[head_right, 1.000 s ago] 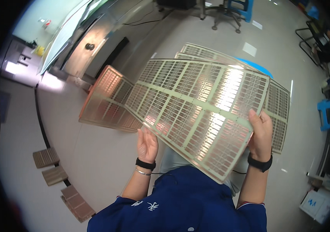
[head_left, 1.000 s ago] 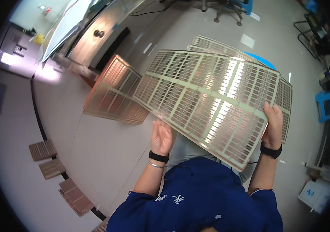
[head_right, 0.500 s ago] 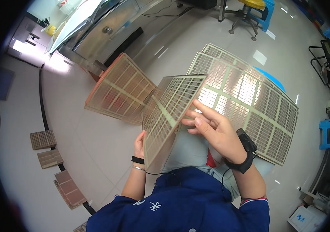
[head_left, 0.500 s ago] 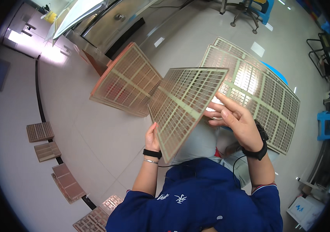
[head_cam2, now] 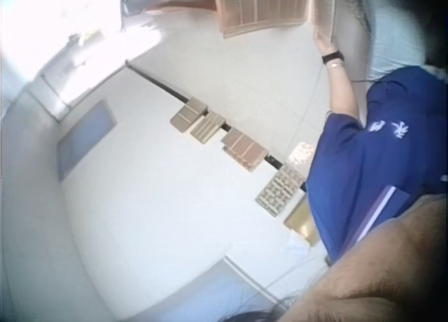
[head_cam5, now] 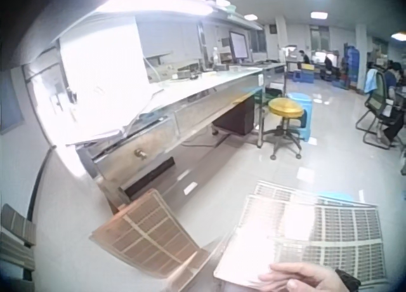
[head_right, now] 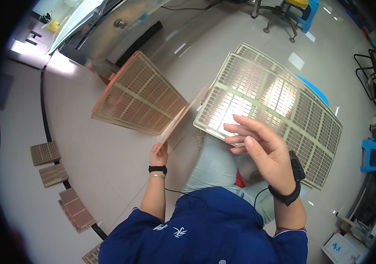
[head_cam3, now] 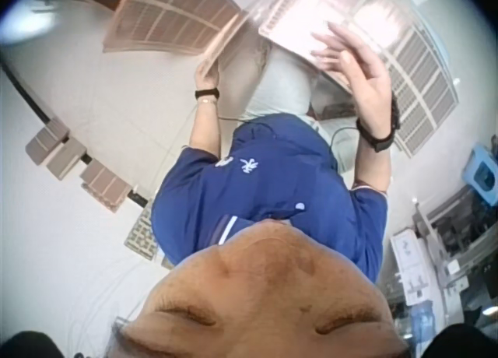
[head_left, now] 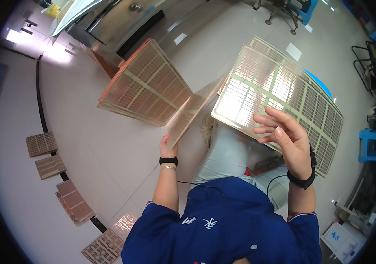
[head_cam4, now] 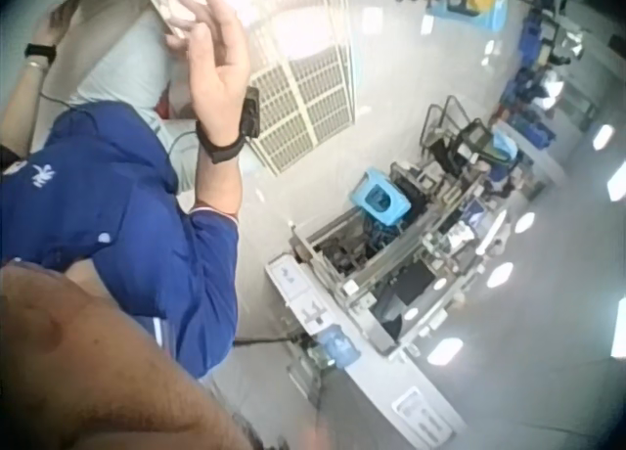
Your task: Inspecting metal mesh filters and recording data on an inspection form.
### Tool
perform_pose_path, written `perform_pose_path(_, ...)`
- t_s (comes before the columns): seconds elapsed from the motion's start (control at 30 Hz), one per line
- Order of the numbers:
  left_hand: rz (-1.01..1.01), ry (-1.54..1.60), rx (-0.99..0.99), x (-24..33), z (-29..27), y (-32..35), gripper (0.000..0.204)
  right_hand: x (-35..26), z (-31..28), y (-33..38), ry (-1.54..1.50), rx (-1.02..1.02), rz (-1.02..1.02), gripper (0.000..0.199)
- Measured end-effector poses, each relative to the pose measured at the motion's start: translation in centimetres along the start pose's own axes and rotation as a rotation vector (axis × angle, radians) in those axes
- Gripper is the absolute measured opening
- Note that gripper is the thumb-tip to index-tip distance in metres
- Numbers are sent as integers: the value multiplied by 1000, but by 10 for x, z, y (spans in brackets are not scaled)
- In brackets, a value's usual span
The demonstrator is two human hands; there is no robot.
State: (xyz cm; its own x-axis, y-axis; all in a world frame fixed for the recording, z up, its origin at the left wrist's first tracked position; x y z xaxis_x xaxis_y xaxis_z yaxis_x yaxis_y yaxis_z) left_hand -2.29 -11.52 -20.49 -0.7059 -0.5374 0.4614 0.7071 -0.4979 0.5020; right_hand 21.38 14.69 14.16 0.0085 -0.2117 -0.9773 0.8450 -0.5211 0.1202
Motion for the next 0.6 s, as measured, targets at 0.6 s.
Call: perform_pose_path(0.6, 51, 87, 10, -3, 104, -32, 41, 32, -86, 46, 157, 441, -18, 36)
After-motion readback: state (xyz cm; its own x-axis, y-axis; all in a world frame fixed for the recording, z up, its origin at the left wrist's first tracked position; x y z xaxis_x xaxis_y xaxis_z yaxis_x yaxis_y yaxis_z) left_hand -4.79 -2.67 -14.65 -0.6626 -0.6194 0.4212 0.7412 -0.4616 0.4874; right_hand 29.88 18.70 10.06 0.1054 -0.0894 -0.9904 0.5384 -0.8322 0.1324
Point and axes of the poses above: each hand's wrist, its own y-axis away from the middle knuckle, its own z-axis out of the palm, x = y × z, the point moved 1 cm from there along -y, towards the middle knuckle, and after that the axes turned 2 degrees about z, right-handed, at the moved point
